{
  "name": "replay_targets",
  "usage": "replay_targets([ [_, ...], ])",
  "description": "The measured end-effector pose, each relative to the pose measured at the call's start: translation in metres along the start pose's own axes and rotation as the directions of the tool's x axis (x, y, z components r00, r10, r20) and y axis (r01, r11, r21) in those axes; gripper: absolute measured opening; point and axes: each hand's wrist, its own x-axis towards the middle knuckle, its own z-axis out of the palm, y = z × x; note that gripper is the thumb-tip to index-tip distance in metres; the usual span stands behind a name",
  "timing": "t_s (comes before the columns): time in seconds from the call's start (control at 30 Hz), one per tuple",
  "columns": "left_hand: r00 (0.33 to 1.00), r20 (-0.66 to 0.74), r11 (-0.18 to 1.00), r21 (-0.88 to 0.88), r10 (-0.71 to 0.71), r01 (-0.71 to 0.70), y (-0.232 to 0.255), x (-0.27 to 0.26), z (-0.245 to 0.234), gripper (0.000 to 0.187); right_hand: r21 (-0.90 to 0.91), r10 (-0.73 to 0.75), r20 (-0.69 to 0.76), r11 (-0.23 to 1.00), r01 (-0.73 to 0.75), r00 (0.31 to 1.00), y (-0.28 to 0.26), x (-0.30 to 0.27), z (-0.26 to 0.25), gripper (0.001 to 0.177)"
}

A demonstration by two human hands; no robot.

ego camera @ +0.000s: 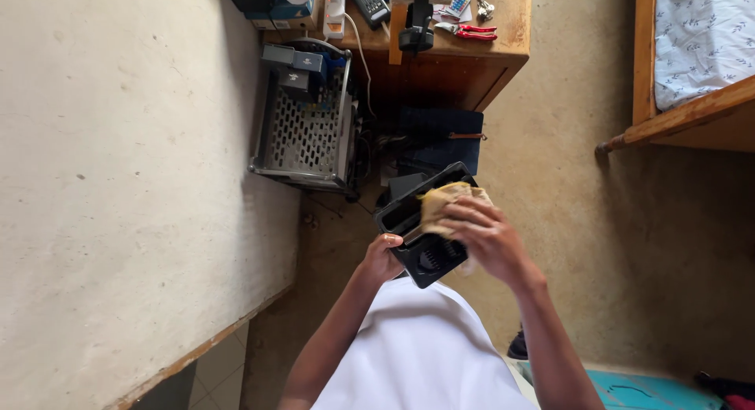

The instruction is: The person wipes a black plastic tray and several small boxes with a cloth in a bedroom. They pick up each item from a metal rack, wipe it thoroughly, and place it on a wooden desk or back into the rack.

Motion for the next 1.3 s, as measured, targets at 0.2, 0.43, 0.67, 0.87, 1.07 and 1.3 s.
replay_targets([
  [0.2,0.998,0.013,0.988,-0.146,-0.056,0.057,-0.014,-0.005,-0.059,0.045,0.147,-0.109,0.054,0.984,0.1,0.993,-0.062,0.001,0.03,0.029],
  [0.43,0.997,0.01,0.997,0.03,-0.074,0.074,0.011,-0.028,-0.015,0.066,0.082,0.029,0.034,0.996,-0.031,0.999,-0.05,-0.003,0.008,0.031],
  [0.67,0.99,0.118,0.994,0.079,-0.084,0.075,0.024,-0.039,-0.012,0.069,0.278,0.358,-0.223,0.915,-0.293,0.906,-0.044,-0.016,0.008,0.028],
  [0.87,0.981,0.151,0.992,0.056,-0.123,0.116,0.026,-0.046,-0.031,0.061,0.992,0.877,-0.026,-0.037,0.121,0.479,-0.019,-0.043,0.042,0.037],
  [1.07,0.953,0.174,0.964,0.14,-0.249,0.226,0.043,-0.043,-0.028,0.06,0.919,0.547,0.038,0.31,-0.244,0.836,-0.05,-0.037,0.03,0.055],
  [1.3,0.983,0.095,0.979,0.15,-0.155,0.14,0.048,-0.028,-0.033,0.084,0.965,0.791,0.104,0.067,-0.254,0.602,-0.052,-0.035,0.062,0.052],
])
